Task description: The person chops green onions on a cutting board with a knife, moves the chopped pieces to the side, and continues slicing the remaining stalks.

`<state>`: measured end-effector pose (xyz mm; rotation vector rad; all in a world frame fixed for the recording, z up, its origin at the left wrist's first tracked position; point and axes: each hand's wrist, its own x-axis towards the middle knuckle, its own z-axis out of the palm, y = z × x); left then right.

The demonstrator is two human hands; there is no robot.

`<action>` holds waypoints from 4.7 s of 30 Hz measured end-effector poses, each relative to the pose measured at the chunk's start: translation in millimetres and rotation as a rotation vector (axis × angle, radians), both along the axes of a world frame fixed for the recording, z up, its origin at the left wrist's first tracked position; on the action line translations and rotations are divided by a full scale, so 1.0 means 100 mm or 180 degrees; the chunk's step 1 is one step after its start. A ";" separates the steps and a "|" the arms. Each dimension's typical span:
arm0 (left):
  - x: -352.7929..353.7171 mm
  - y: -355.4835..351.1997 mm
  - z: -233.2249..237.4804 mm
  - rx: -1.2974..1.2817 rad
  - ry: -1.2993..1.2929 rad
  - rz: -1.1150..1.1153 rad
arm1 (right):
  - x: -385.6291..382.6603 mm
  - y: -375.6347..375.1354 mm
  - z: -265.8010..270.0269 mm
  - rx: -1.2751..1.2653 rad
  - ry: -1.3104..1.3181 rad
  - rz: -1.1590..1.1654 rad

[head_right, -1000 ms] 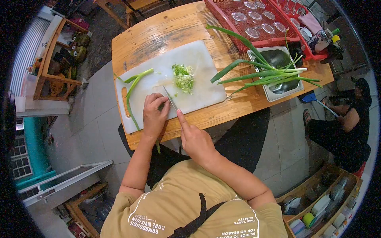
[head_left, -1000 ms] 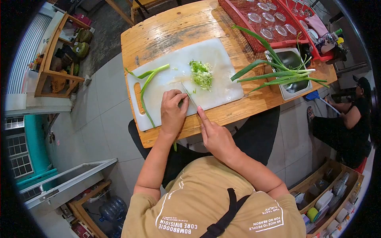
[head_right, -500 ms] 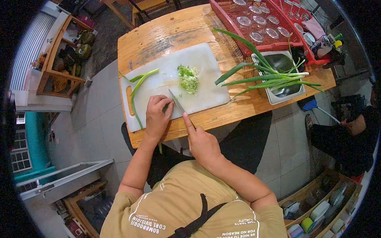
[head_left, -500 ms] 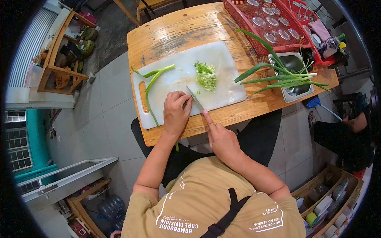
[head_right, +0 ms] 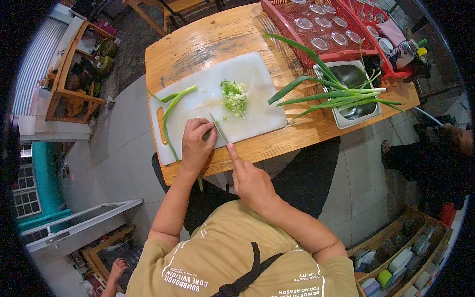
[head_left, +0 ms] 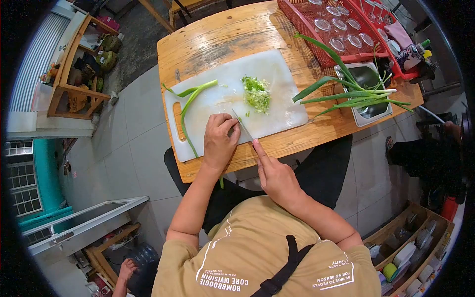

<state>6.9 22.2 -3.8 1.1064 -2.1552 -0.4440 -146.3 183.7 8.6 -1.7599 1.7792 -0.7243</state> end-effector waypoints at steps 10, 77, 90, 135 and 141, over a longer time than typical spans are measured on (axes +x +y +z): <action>0.00 -0.02 -0.03 0.0043 -0.0011 -0.0035 | 0.03 -0.12 -0.04 0.0076 0.0082 -0.0084; 0.07 0.03 -0.05 0.0030 0.0119 0.0005 | -0.10 -0.04 0.03 0.0019 0.0255 -0.0092; 0.05 0.03 -0.05 0.0020 0.0054 0.0019 | 0.01 -0.05 0.10 0.0292 -0.0189 -0.0054; 0.11 0.09 -0.02 -0.0107 -0.0155 -0.0141 | 0.01 -0.14 0.04 0.0071 0.1010 0.0076; 0.13 0.08 -0.05 -0.0075 -0.0179 -0.0166 | -0.07 -0.13 0.08 -0.0155 0.0355 -0.0091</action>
